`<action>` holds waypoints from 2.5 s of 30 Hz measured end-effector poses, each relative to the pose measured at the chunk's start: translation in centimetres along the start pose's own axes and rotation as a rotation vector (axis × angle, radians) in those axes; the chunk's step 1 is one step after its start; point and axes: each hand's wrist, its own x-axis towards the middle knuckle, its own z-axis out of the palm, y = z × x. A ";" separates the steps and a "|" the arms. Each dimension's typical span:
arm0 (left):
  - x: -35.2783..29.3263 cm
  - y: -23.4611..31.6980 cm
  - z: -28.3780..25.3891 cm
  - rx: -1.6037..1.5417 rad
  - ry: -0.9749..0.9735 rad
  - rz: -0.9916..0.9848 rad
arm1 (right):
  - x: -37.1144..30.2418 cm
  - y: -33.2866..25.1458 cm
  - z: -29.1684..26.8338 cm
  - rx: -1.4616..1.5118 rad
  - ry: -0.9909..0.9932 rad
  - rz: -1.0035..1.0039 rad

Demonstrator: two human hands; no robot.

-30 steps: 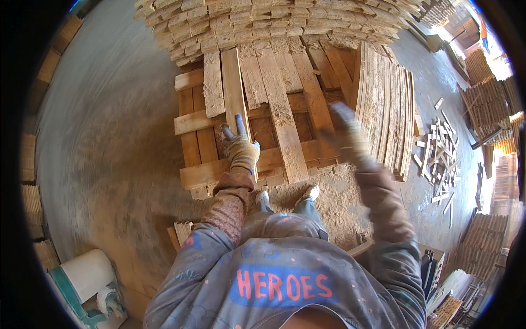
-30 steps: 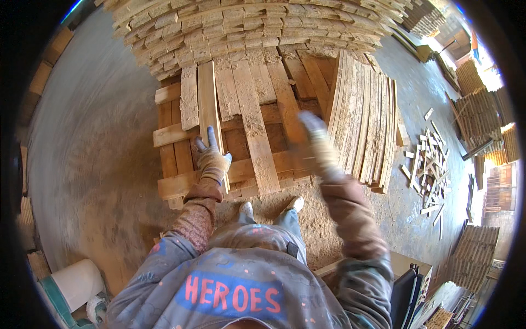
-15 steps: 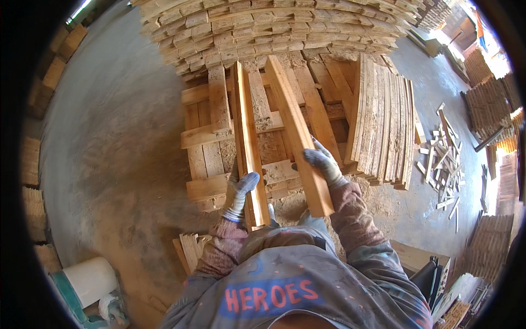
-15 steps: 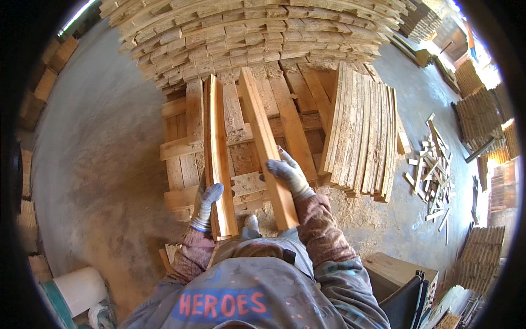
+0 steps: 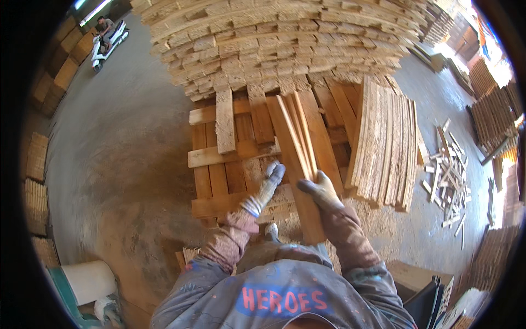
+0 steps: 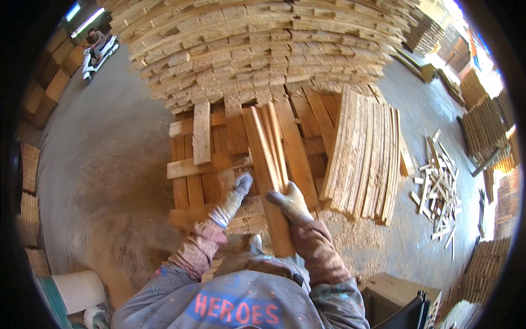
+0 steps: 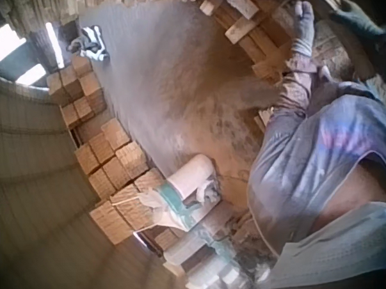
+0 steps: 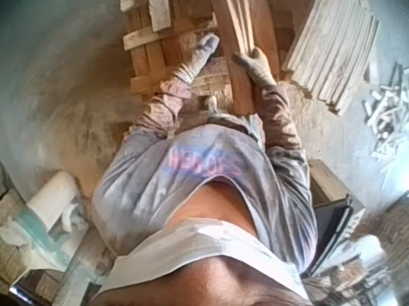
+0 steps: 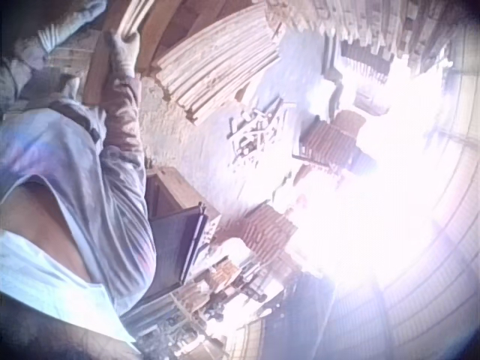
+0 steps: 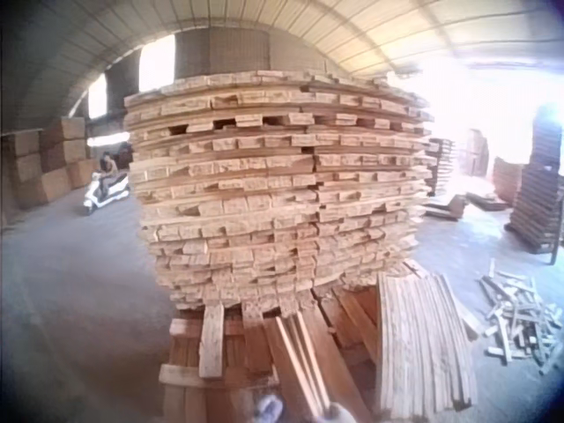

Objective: The person repeatedly picks up stacks of wooden planks from a pile, carries them to a conveyor or table, and places them down. The person then returns to the pile to repeat the process.

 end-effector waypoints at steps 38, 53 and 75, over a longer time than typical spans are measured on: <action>-12.2 3.4 8.4 -0.087 0.630 -0.102 | 6.7 7.3 -54.5 -0.647 0.642 -0.210; -2.8 0.1 17.9 0.882 0.667 0.129 | -1.5 -1.4 -43.2 -0.443 -0.036 -0.508; 16.1 0.5 18.1 0.311 0.083 0.006 | 6.0 7.8 -53.5 0.083 0.449 -0.210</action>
